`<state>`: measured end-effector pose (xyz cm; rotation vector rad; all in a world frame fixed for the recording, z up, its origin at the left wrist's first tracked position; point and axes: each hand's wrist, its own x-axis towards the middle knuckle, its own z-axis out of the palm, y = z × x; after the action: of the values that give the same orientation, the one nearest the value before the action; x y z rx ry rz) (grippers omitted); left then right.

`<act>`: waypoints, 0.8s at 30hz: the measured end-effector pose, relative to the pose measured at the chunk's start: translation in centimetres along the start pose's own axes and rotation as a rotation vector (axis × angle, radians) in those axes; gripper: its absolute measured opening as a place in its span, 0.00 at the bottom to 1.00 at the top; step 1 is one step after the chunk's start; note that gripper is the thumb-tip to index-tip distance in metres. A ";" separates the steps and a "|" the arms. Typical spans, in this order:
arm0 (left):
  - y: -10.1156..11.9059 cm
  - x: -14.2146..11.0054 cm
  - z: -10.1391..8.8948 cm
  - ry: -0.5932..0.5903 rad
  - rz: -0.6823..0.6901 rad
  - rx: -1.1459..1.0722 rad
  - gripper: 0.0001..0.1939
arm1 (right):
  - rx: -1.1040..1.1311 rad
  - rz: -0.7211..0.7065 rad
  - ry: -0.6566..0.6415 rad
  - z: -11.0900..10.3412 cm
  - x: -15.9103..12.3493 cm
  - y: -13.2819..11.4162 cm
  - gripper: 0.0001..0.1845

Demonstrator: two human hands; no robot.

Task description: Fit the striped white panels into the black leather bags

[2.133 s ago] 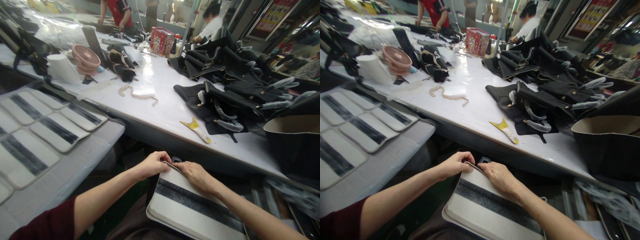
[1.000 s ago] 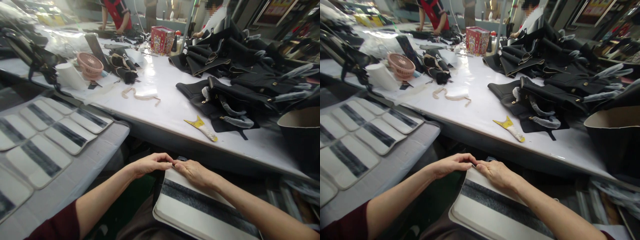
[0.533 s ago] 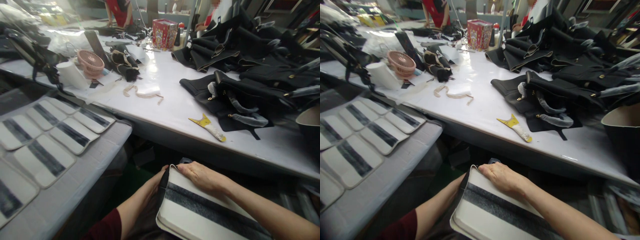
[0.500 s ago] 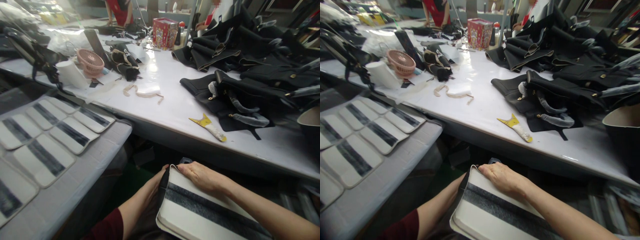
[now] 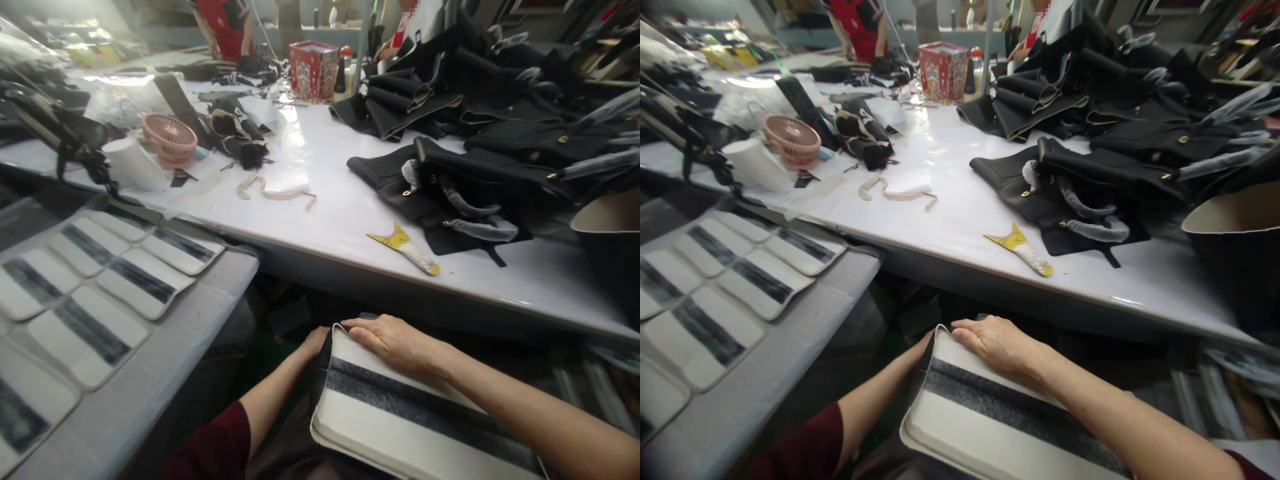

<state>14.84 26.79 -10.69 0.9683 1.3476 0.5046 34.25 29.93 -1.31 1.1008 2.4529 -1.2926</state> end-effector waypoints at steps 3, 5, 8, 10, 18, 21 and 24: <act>2.8 0.2 -1.3 -0.036 0.091 0.119 0.21 | -0.049 0.028 0.020 0.0 -1.7 1.1 0.30; 5.0 -0.1 -1.8 -0.105 0.156 0.177 0.25 | -0.056 0.047 0.009 0.0 -3.0 1.9 0.30; 8.1 -0.7 -1.8 -0.301 0.209 0.279 0.23 | -0.031 0.074 -0.023 -0.3 -5.1 3.1 0.32; 9.6 -1.0 -1.5 -0.406 0.225 0.397 0.20 | 0.004 0.090 -0.054 -0.6 -6.6 4.1 0.32; 11.3 -0.6 -1.6 -0.566 0.131 0.715 0.22 | 0.068 0.202 -0.144 -2.0 -13.3 9.7 0.33; 11.7 -0.7 -1.5 -0.612 0.128 0.750 0.20 | 0.055 0.256 -0.138 -2.0 -14.2 10.5 0.34; 12.1 -0.6 -1.0 -0.624 0.162 0.814 0.20 | 0.035 0.261 -0.138 -1.9 -13.3 9.9 0.33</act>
<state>16.36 33.12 -0.44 1.7316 0.8845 -0.2703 50.81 27.77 -0.62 1.2458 2.1138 -1.2863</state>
